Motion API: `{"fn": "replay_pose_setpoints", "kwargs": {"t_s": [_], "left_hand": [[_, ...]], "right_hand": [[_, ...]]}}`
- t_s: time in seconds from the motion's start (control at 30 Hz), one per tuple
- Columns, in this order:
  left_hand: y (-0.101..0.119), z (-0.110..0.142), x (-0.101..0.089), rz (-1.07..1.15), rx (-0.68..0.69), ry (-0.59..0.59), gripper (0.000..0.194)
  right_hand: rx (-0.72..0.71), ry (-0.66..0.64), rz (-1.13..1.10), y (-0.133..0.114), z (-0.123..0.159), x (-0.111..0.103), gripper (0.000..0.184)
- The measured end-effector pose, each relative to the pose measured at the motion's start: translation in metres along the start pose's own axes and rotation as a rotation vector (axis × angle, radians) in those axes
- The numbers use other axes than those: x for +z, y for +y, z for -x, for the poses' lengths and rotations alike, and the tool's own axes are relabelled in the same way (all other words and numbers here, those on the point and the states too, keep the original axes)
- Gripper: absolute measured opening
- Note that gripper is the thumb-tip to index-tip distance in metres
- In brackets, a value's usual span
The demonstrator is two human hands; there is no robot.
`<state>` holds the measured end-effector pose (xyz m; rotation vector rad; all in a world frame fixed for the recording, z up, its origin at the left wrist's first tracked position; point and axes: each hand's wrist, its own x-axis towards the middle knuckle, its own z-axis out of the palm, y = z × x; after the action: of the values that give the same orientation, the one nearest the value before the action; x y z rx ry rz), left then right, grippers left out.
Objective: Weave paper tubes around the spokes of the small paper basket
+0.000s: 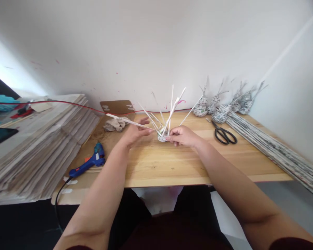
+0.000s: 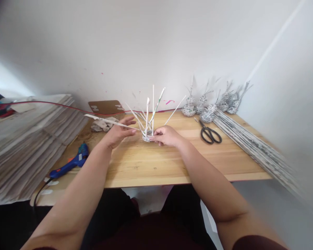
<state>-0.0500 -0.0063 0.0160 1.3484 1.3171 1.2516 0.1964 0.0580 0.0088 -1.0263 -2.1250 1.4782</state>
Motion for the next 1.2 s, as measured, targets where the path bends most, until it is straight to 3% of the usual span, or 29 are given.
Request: {"fn": "replay_pose_setpoints", "kwargs": {"t_s": [0.1,0.17,0.3,0.47,0.53,0.6,0.73,0.93,1.07,1.2], "left_hand": [[0.010,0.023,-0.012,-0.065,-0.031,0.190,0.078],[0.020,0.049,-0.024,-0.180,-0.034,0.193,0.072],[0.032,0.113,-0.059,-0.695,0.005,0.369,0.036],[0.013,0.175,-0.111,-1.048,-0.126,0.563,0.038],[0.000,0.189,-0.122,-1.147,-0.185,0.512,0.042],[-0.010,0.197,-0.126,-1.217,-0.201,0.452,0.044],[-0.021,0.200,-0.121,-1.252,-0.144,0.445,0.046],[-0.019,0.189,-0.115,-1.304,-0.139,0.472,0.048],[-0.018,0.184,-0.113,-1.329,-0.160,0.419,0.048],[-0.021,0.183,-0.110,-1.350,-0.156,0.476,0.050]], "right_hand": [[0.011,0.035,-0.027,0.000,0.000,-0.001,0.038],[0.009,0.053,-0.056,0.000,-0.001,-0.001,0.039],[0.023,0.084,-0.101,0.001,-0.003,0.000,0.040],[0.039,0.070,-0.083,0.002,-0.002,0.004,0.038],[0.036,0.049,-0.065,0.001,-0.001,0.005,0.035],[0.036,0.034,-0.050,0.000,0.000,0.006,0.033],[0.027,0.019,-0.047,0.000,0.000,0.006,0.029],[0.012,-0.019,-0.031,-0.001,0.001,0.004,0.026],[0.027,-0.015,0.003,0.001,-0.001,0.002,0.029],[0.021,-0.049,0.009,0.002,-0.002,0.000,0.029]]}}
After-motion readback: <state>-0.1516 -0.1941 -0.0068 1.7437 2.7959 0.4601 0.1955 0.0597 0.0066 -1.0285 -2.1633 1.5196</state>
